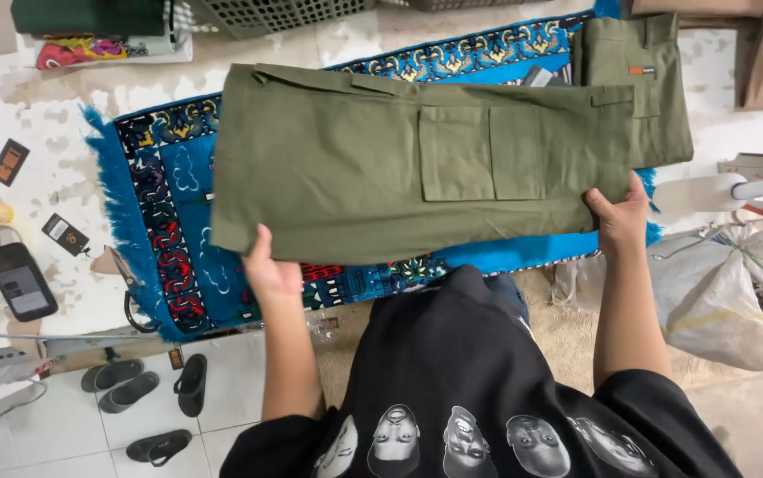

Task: The person is folding a pair of green cargo pants and then using an iron to press them on a decorative mat.

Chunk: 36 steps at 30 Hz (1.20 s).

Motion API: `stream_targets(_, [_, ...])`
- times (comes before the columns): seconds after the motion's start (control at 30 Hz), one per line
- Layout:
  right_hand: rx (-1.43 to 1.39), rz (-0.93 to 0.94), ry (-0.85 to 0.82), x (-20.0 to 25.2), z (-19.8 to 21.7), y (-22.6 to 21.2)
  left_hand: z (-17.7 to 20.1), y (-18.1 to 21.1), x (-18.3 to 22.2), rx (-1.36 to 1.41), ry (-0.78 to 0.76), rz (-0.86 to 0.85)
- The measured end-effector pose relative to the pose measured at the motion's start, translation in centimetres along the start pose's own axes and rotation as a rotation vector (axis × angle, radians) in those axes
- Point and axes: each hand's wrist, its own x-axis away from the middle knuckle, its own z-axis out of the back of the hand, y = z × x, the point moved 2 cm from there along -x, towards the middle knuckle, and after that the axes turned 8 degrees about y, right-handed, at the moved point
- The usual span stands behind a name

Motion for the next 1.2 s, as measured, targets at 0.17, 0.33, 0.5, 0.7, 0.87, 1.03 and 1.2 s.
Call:
stream_targets(0.17, [0.844, -0.181, 0.173, -1.3, 5.9, 15.1, 10.5, -10.1, -2.9, -0.198, 0.211, 0.126])
stream_targets(0.33, [1.428, 0.288, 0.385, 2.5, 1.7, 13.0, 13.6, -13.3, -3.5, -0.347, 0.384, 0.01])
stream_targets(0.5, [1.239, 0.722, -0.175, 7.3, -4.7, 9.6, 4.4, -13.4, 4.3, -1.42, 0.06, -1.295])
stream_targets(0.7, [1.334, 0.602, -0.415, 6.9, -4.2, 12.1, 4.6, -17.1, 5.9, -1.924, -0.533, -1.046])
stream_targets(0.87, [1.321, 0.577, -0.448, 6.1, -4.4, 12.9, 6.8, -15.1, 2.4, -1.881, -0.268, -1.149])
stream_targets(1.03, [1.36, 0.513, -0.485, 6.2, -4.2, 13.5, 7.8, -14.3, 1.0, -1.923, -0.187, -1.071])
stream_targets(1.2, [1.365, 0.394, -0.495, 5.9, -3.8, 13.0, 6.3, -12.9, 0.9, -1.945, -0.153, -0.985])
